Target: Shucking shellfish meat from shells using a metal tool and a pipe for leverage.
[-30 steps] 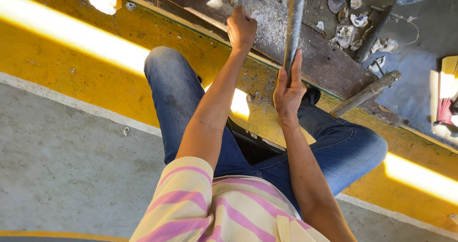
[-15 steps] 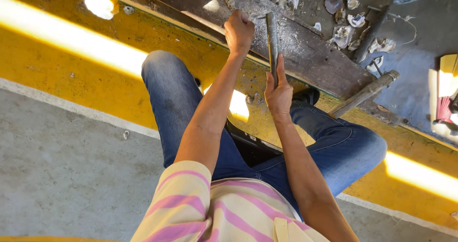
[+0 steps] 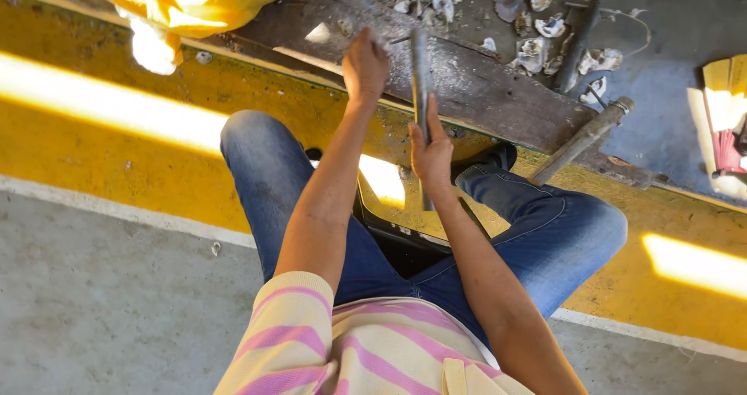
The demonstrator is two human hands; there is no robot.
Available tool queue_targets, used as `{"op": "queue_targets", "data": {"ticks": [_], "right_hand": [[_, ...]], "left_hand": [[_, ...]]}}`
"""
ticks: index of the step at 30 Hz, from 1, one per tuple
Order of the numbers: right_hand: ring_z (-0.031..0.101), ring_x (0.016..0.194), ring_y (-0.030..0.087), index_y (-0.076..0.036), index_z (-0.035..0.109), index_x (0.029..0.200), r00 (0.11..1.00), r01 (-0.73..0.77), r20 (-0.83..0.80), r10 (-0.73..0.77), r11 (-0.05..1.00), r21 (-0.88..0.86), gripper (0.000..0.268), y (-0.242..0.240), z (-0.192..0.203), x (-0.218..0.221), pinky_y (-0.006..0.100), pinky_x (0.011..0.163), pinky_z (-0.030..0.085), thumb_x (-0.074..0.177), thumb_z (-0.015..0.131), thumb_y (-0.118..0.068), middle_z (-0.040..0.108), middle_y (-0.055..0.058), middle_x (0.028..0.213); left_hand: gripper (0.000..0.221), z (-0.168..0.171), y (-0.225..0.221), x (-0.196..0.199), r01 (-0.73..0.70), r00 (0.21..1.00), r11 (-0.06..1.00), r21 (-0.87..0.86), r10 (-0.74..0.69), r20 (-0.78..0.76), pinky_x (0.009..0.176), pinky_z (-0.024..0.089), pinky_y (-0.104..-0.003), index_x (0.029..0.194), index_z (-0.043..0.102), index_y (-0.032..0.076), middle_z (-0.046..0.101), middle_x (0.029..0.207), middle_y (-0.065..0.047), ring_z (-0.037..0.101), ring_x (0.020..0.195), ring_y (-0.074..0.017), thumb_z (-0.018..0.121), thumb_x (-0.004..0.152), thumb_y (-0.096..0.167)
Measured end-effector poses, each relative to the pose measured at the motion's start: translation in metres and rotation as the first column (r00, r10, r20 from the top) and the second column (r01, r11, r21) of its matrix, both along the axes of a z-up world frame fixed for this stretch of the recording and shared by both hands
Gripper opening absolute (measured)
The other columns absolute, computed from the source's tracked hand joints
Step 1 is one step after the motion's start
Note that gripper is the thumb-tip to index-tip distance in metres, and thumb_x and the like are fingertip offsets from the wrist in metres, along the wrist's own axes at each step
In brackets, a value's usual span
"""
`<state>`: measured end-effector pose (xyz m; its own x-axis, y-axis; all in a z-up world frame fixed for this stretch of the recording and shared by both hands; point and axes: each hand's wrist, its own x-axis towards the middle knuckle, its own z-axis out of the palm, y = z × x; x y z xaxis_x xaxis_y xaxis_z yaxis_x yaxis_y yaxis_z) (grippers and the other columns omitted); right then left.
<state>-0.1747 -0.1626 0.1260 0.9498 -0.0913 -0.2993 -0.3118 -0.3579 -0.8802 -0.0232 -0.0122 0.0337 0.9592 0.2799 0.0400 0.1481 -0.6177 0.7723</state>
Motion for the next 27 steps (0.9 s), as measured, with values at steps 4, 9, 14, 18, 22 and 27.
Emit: {"op": "queue_targets", "data": {"ticks": [4, 9, 14, 18, 22, 27], "right_hand": [[0.06, 0.052, 0.01, -0.03, 0.042, 0.157, 0.862, -0.089, 0.335, 0.381, 0.764, -0.64, 0.064, -0.021, -0.012, 0.005, 0.032, 0.046, 0.053, 0.099, 0.07, -0.028, 0.076, 0.006, 0.084], [0.056, 0.048, 0.007, -0.03, 0.036, 0.16, 0.993, 0.049, 0.097, -0.069, 0.978, 0.201, 0.064, -0.013, 0.022, 0.015, 0.029, 0.041, 0.049, 0.103, 0.065, -0.022, 0.068, 0.001, 0.074], [0.055, 0.045, 0.009, -0.035, 0.033, 0.156, 0.936, 0.348, -0.325, -0.133, 0.481, 0.804, 0.061, -0.012, 0.067, 0.013, 0.026, 0.038, 0.048, 0.102, 0.058, -0.023, 0.061, 0.0, 0.063], [0.058, 0.052, 0.008, -0.031, 0.037, 0.158, 0.953, -0.004, 0.302, 0.026, 0.997, -0.072, 0.065, -0.032, 0.057, 0.011, 0.028, 0.044, 0.051, 0.1, 0.066, -0.021, 0.071, 0.001, 0.081], [0.062, 0.056, 0.006, -0.032, 0.036, 0.159, 0.869, -0.013, 0.464, 0.171, 0.946, -0.324, 0.068, -0.037, 0.069, 0.014, 0.027, 0.048, 0.052, 0.1, 0.069, -0.023, 0.073, 0.001, 0.084], [0.053, 0.047, 0.007, -0.032, 0.022, 0.164, 0.993, 0.117, -0.05, -0.11, 0.769, 0.629, 0.071, -0.021, 0.113, 0.007, 0.026, 0.04, 0.048, 0.103, 0.057, -0.019, 0.059, -0.001, 0.066]], "left_hand": [[0.011, -0.009, 0.016, 0.024, -0.055, 0.996, 0.995, -0.078, 0.049, -0.074, 0.065, 0.06, -0.039, 0.082, 0.063, 0.007, 0.073, 0.075, -0.009, 0.073, 0.067, -0.0215, 0.073, 0.084, 0.002], [0.01, 0.043, 0.001, 0.03, -0.138, 0.979, 0.866, -0.48, 0.044, -0.201, 0.052, 0.061, -0.033, 0.088, 0.062, 0.007, 0.071, 0.079, -0.008, 0.071, 0.062, -0.0167, 0.065, 0.088, -0.003], [0.018, 0.044, -0.018, 0.022, 0.141, 0.931, 0.985, -0.098, -0.098, 0.351, 0.054, 0.057, -0.027, 0.086, 0.056, 0.008, 0.067, 0.075, -0.007, 0.065, 0.063, -0.0128, 0.068, 0.092, -0.003], [0.021, 0.091, 0.002, 0.033, 0.169, 0.976, 0.967, -0.19, -0.136, 0.172, 0.046, 0.056, -0.027, 0.081, 0.053, 0.01, 0.064, 0.071, -0.007, 0.065, 0.057, -0.0142, 0.067, 0.09, -0.003], [0.02, 0.138, 0.015, 0.043, 0.219, 0.975, 0.931, -0.293, -0.201, 0.091, 0.044, 0.054, -0.026, 0.079, 0.055, 0.009, 0.067, 0.07, -0.005, 0.069, 0.055, -0.0116, 0.067, 0.087, -0.005], [0.018, 0.156, -0.002, 0.025, 0.318, 0.889, 0.936, -0.151, -0.239, 0.391, 0.052, 0.059, -0.027, 0.082, 0.056, 0.008, 0.065, 0.072, -0.003, 0.069, 0.06, -0.0107, 0.065, 0.088, -0.006]]}}
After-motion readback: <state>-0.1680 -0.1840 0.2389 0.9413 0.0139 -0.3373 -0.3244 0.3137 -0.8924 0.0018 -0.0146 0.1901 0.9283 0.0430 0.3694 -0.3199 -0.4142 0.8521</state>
